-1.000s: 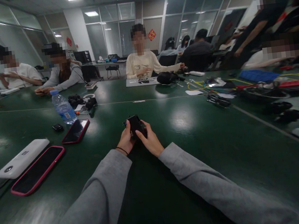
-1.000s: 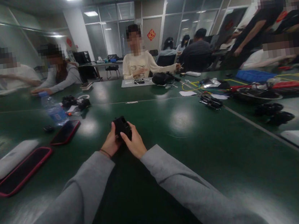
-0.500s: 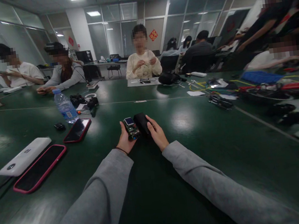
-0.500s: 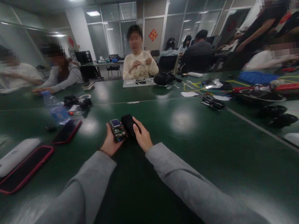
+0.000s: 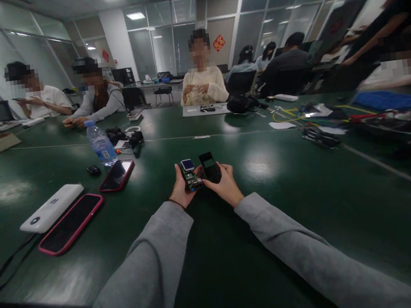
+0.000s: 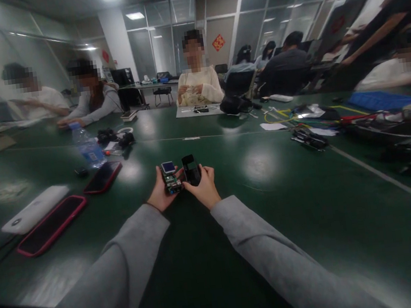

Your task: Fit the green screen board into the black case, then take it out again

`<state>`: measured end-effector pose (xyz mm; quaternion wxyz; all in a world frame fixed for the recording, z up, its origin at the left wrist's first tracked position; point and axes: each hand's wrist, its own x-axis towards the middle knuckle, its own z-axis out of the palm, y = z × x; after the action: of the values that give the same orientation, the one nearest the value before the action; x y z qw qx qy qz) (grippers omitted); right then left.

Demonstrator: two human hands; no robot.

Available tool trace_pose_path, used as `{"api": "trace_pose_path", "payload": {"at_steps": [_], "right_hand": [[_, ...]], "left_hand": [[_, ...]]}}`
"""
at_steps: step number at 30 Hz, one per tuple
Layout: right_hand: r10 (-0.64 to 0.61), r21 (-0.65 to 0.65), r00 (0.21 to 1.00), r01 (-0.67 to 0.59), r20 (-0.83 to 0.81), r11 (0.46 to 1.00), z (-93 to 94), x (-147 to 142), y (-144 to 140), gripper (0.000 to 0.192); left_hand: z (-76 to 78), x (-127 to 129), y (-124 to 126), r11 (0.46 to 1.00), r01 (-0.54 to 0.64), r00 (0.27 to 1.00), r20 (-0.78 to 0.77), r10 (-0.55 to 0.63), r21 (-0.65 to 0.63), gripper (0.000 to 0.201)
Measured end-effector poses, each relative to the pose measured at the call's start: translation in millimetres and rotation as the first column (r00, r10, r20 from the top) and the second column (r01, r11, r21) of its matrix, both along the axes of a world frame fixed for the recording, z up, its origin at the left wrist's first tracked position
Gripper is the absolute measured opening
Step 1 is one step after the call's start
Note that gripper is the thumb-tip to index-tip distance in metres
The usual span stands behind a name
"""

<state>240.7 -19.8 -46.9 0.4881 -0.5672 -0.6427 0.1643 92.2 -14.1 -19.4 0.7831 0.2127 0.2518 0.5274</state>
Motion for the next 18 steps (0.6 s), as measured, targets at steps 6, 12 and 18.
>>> {"api": "trace_pose_path", "payload": {"at_steps": [6, 12, 18], "right_hand": [[0.005, -0.016, 0.995, -0.007, -0.096, 1.000, 4.6, 4, -1, 0.064], [-0.037, -0.141, 0.991, 0.019, -0.127, 0.990, 8.1, 7, -3, 0.057], [-0.140, -0.137, 0.988, 0.130, -0.069, 0.982, 3.5, 57, -1, 0.053]], "left_hand": [[0.4, -3, 2, 1.000, 0.004, 0.999, 0.045, -0.003, -0.016, 0.058], [-6.2, -7, 5, 1.000, 0.009, 0.994, 0.112, -0.010, 0.009, 0.057], [-7.7, -10, 5, 1.000, 0.029, 0.991, 0.130, -0.029, 0.007, 0.056]]}}
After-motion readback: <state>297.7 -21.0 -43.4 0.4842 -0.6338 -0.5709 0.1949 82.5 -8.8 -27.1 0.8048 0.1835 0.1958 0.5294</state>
